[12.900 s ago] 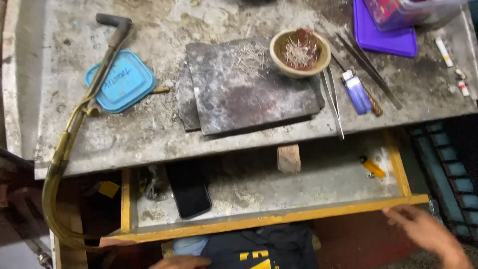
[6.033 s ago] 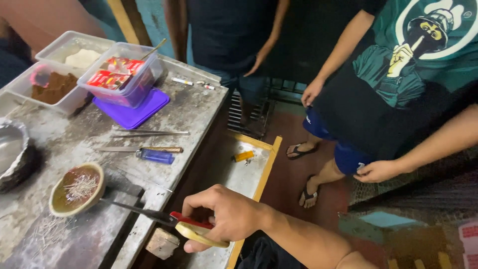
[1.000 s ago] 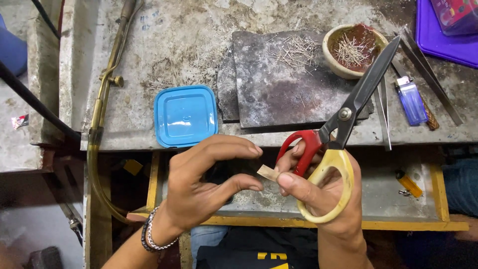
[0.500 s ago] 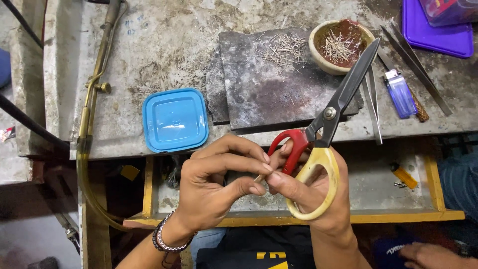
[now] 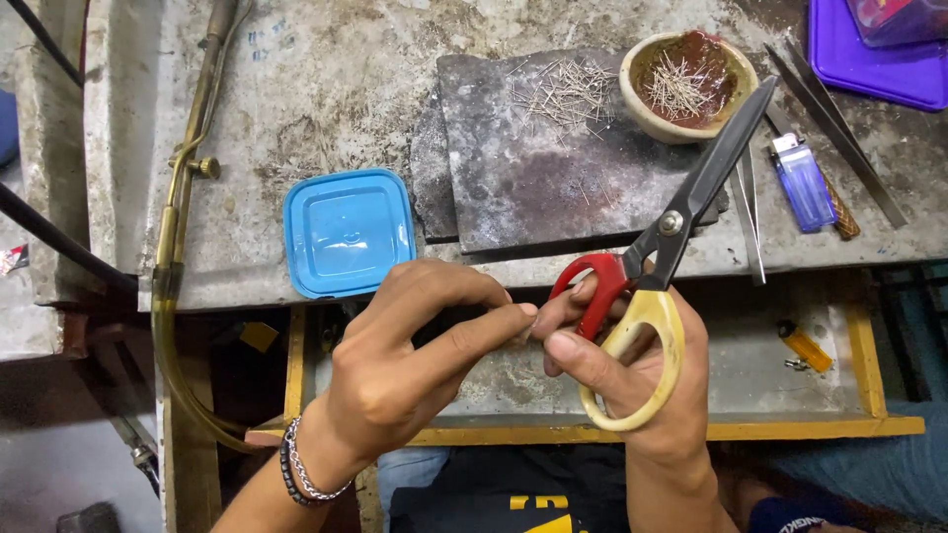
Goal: Cutting thin strips of material into tiny pieces using scissors at a jewelry workbench.
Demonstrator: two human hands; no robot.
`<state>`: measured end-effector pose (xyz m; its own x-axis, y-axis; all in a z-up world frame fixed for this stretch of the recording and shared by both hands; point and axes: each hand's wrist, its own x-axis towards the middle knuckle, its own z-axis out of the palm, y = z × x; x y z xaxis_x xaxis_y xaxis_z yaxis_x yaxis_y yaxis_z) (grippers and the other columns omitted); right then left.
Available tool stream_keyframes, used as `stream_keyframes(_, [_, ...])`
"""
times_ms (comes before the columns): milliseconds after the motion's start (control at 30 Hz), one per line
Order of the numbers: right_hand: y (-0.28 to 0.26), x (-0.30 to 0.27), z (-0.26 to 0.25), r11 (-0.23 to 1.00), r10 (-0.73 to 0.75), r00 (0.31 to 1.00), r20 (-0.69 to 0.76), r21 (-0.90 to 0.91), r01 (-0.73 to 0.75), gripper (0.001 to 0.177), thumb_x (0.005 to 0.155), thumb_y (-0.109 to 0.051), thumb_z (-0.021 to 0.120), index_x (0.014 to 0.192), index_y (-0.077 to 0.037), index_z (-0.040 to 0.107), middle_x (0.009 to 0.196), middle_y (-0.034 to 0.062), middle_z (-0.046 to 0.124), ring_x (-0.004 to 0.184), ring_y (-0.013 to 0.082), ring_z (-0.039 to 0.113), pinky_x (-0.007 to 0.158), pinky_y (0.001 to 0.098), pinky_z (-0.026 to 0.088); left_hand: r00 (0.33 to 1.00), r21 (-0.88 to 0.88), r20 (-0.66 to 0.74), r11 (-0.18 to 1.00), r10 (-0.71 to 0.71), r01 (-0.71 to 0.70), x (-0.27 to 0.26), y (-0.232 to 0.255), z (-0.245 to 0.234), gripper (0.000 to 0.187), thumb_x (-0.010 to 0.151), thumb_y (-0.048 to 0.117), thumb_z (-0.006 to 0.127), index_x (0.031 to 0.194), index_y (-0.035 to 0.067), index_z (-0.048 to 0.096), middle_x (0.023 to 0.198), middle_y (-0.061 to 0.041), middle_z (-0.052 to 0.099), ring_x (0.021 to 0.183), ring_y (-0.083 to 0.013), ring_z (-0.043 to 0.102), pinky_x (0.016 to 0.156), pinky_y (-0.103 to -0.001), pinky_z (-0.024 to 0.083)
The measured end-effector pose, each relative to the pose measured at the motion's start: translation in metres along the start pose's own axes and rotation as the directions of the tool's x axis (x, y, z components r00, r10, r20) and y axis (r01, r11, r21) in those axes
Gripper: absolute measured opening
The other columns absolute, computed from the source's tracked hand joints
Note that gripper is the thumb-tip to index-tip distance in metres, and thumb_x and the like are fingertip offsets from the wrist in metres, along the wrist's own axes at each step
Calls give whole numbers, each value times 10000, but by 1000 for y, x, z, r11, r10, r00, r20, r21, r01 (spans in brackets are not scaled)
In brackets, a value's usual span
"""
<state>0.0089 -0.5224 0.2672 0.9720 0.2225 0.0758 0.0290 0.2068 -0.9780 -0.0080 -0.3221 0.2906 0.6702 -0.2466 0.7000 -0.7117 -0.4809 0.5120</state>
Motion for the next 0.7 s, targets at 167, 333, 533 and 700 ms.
stream_keyframes(167, [4, 3, 2, 999, 17, 1000, 13, 50, -17, 337, 831, -67, 770, 1088, 37, 580, 853, 216, 707, 620, 227, 647, 582, 297, 594, 998, -5, 45, 999, 32, -32, 4, 0, -6, 275, 1067, 17, 439, 1036, 8, 712, 934, -115, 634, 802, -254, 617, 756, -378, 466])
stream_keyframes(333, [11, 1, -3, 990, 55, 997, 56, 126, -62, 333, 811, -36, 792, 1066, 3, 581, 858, 230, 718, 697, 230, 668, 615, 314, 578, 990, 7, 115, 997, 79, -80, 7, -2, -13, 118, 1024, 7, 590, 967, -23, 689, 941, -151, 636, 770, -287, 601, 693, -382, 450])
stream_keyframes(533, [4, 3, 1, 982, 65, 994, 88, 173, -80, 344, 778, 56, 802, 1052, 9, 600, 904, 204, 702, 833, 257, 723, 788, 359, 634, 991, -162, 107, 985, 76, -58, 12, 3, -14, 68, 983, -57, 639, 961, -121, 632, 948, -203, 662, 819, -335, 678, 724, -412, 545])
stream_keyframes(700, [7, 0, -1, 990, 83, 996, 13, 111, -84, 375, 727, 76, 819, 1039, 26, 616, 873, 214, 717, 787, 237, 717, 802, 333, 629, 993, -174, 95, 984, 65, -48, 2, -1, -9, 154, 1018, 13, 579, 1037, -62, 712, 1080, -232, 704, 986, -343, 755, 863, -426, 632])
